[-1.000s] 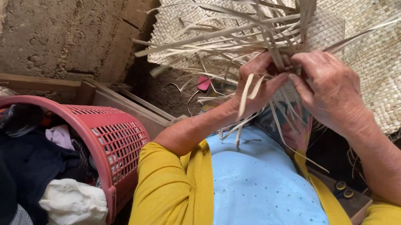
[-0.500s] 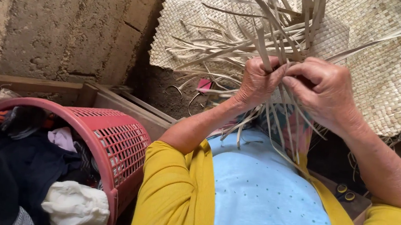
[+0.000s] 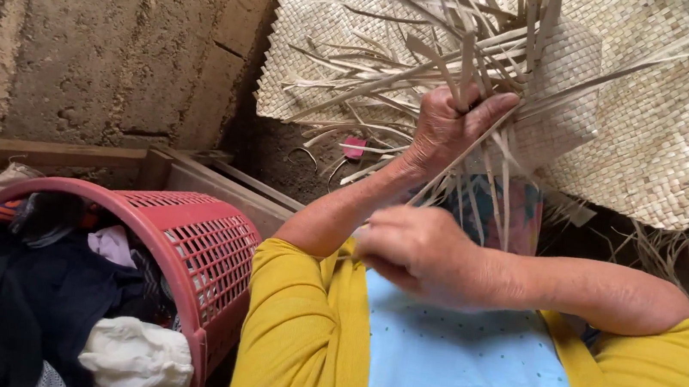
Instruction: Weaving dried plant fibers around a circular mold to create a hat or basket
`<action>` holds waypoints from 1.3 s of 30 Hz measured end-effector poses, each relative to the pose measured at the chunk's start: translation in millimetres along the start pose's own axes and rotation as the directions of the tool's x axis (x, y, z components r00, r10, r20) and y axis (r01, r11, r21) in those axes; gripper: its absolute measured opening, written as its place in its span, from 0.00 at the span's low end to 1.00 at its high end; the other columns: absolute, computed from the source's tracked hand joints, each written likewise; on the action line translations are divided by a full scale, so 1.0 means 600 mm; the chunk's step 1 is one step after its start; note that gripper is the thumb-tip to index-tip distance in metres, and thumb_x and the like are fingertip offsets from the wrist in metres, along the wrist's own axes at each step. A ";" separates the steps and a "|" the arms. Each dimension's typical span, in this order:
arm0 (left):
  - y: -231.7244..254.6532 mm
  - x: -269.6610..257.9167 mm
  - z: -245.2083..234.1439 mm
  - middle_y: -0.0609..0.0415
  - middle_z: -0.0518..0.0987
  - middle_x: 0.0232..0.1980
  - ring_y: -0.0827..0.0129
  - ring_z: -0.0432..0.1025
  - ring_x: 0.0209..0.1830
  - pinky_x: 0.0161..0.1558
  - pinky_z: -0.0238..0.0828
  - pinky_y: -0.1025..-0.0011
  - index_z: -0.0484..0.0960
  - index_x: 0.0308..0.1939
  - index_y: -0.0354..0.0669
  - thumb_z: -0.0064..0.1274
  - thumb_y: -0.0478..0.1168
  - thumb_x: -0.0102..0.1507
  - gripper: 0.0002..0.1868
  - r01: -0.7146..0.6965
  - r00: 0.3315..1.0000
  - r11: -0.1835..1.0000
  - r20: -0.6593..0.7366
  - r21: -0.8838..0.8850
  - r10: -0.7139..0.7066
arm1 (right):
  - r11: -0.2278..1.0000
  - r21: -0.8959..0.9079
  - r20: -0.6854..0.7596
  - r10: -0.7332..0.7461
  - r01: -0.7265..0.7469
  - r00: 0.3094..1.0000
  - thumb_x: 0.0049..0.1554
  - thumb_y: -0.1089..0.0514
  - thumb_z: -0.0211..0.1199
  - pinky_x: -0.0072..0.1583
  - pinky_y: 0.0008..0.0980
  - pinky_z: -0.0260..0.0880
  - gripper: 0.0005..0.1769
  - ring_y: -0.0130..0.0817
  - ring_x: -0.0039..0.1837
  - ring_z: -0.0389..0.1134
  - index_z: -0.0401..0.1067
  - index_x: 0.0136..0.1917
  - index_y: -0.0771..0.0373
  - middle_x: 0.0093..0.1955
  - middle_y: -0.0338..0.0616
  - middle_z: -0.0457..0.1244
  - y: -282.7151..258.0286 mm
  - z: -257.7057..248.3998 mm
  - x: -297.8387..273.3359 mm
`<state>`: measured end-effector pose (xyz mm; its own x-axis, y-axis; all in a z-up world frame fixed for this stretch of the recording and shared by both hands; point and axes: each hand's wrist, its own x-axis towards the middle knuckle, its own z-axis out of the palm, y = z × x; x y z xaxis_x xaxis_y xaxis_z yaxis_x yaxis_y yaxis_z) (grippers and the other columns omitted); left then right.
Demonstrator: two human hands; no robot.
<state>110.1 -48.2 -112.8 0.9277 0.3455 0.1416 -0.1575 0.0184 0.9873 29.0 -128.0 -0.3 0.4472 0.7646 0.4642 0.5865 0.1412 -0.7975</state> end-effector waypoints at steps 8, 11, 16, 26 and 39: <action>0.069 0.039 -0.043 0.64 0.73 0.18 0.73 0.67 0.19 0.24 0.63 0.74 0.78 0.17 0.54 0.55 0.67 0.54 0.25 0.477 0.845 0.874 0.320 -0.089 -0.429 | 0.872 -0.489 -0.125 -0.102 0.028 0.987 0.66 0.51 0.62 0.68 0.53 0.70 0.25 0.56 0.62 0.65 0.69 0.63 0.78 0.57 0.64 0.65 0.092 -0.172 -0.041; 0.048 0.058 -0.056 0.42 0.85 0.59 0.47 0.77 0.63 0.64 0.68 0.39 0.89 0.41 0.50 0.34 0.87 0.42 0.53 0.499 0.740 0.843 0.407 0.201 -0.536 | 0.775 -0.627 -0.102 0.019 -0.079 0.995 0.65 0.48 0.69 0.76 0.60 0.56 0.31 0.61 0.74 0.58 0.65 0.70 0.73 0.69 0.65 0.60 0.118 -0.186 -0.069; 0.047 0.058 -0.077 0.59 0.82 0.31 0.75 0.73 0.29 0.34 0.67 0.77 0.87 0.33 0.45 0.65 0.55 0.58 0.17 0.307 0.728 0.946 0.666 -0.104 -0.163 | 0.767 -0.635 -0.183 -0.039 -0.088 0.982 0.66 0.50 0.69 0.76 0.68 0.50 0.32 0.68 0.73 0.61 0.64 0.70 0.78 0.67 0.68 0.61 0.137 -0.185 -0.076; 0.062 0.029 -0.115 0.60 0.75 0.33 0.79 0.65 0.26 0.26 0.59 0.81 0.86 0.38 0.42 0.61 0.48 0.64 0.12 0.243 0.791 0.968 0.564 0.064 -0.236 | 0.734 -0.664 -0.217 -0.006 -0.143 0.976 0.67 0.49 0.72 0.77 0.68 0.49 0.33 0.68 0.73 0.59 0.64 0.71 0.76 0.68 0.66 0.59 0.140 -0.180 -0.092; -0.011 0.011 -0.130 0.61 0.78 0.30 0.77 0.67 0.28 0.31 0.62 0.76 0.88 0.37 0.41 0.63 0.46 0.62 0.12 0.234 0.716 0.962 0.646 0.137 -0.266 | 0.735 -0.668 -0.226 -0.052 -0.116 0.973 0.68 0.52 0.70 0.73 0.66 0.54 0.31 0.68 0.73 0.56 0.62 0.72 0.76 0.70 0.65 0.56 0.145 -0.171 -0.093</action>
<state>90.9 27.0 -123.7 0.9246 -0.3632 -0.1151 0.1121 -0.0294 0.9933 124.4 -222.7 -56.0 0.5572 0.5942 0.5801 0.8303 -0.4049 -0.3829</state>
